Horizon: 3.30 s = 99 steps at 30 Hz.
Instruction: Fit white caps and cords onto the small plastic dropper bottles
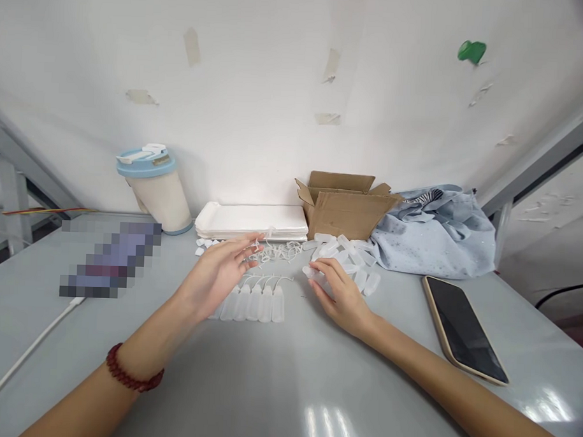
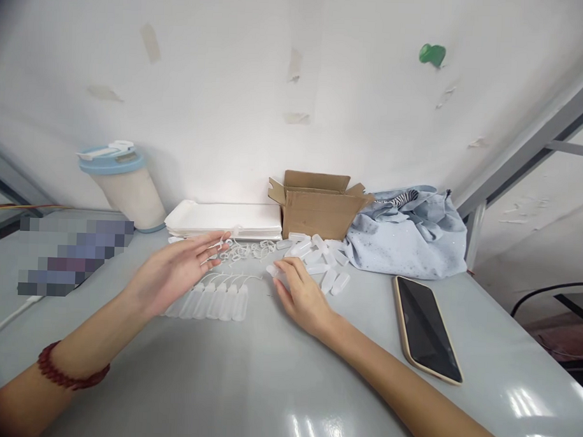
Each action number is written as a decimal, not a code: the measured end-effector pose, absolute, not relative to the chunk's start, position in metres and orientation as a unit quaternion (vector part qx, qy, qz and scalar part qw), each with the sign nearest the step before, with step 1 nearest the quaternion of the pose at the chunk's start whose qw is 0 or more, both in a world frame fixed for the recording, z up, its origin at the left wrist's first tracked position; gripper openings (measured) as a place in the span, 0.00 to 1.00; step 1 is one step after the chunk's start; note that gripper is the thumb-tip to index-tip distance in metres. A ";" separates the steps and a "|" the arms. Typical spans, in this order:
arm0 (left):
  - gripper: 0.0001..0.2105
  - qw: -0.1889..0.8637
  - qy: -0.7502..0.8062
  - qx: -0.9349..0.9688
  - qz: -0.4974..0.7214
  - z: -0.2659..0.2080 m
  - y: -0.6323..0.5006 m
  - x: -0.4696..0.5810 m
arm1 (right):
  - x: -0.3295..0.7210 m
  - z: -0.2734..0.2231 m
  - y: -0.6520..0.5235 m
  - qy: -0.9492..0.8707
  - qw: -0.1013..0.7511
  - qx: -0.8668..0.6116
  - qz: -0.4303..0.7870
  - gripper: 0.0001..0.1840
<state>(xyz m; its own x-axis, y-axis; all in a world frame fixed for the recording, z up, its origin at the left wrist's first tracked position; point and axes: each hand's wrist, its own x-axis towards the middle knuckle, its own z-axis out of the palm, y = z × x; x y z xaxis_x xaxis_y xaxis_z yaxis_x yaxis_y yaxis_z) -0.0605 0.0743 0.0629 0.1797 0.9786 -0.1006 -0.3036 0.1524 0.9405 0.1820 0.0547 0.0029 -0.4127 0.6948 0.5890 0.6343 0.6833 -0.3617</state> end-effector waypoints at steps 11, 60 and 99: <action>0.10 0.621 0.403 0.320 0.591 0.072 0.078 -0.066 | 0.181 0.000 0.054 -0.844 0.365 -0.390 0.049 0.15; 0.08 0.608 0.505 0.391 0.472 0.055 0.077 -0.059 | 0.180 -0.003 0.053 -0.856 0.354 -0.373 0.057 0.15; 0.07 0.253 0.496 0.698 0.451 0.042 0.028 -0.023 | 0.170 -0.001 0.037 -0.859 0.389 -0.320 0.094 0.22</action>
<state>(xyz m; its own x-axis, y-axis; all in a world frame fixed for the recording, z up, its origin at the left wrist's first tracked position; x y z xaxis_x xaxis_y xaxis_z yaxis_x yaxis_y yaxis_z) -0.0231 0.0283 0.0425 0.1019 0.9202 0.3780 0.4645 -0.3800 0.7999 0.1701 0.0367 -0.0010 -0.4924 0.6229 0.6079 0.4771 0.7773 -0.4101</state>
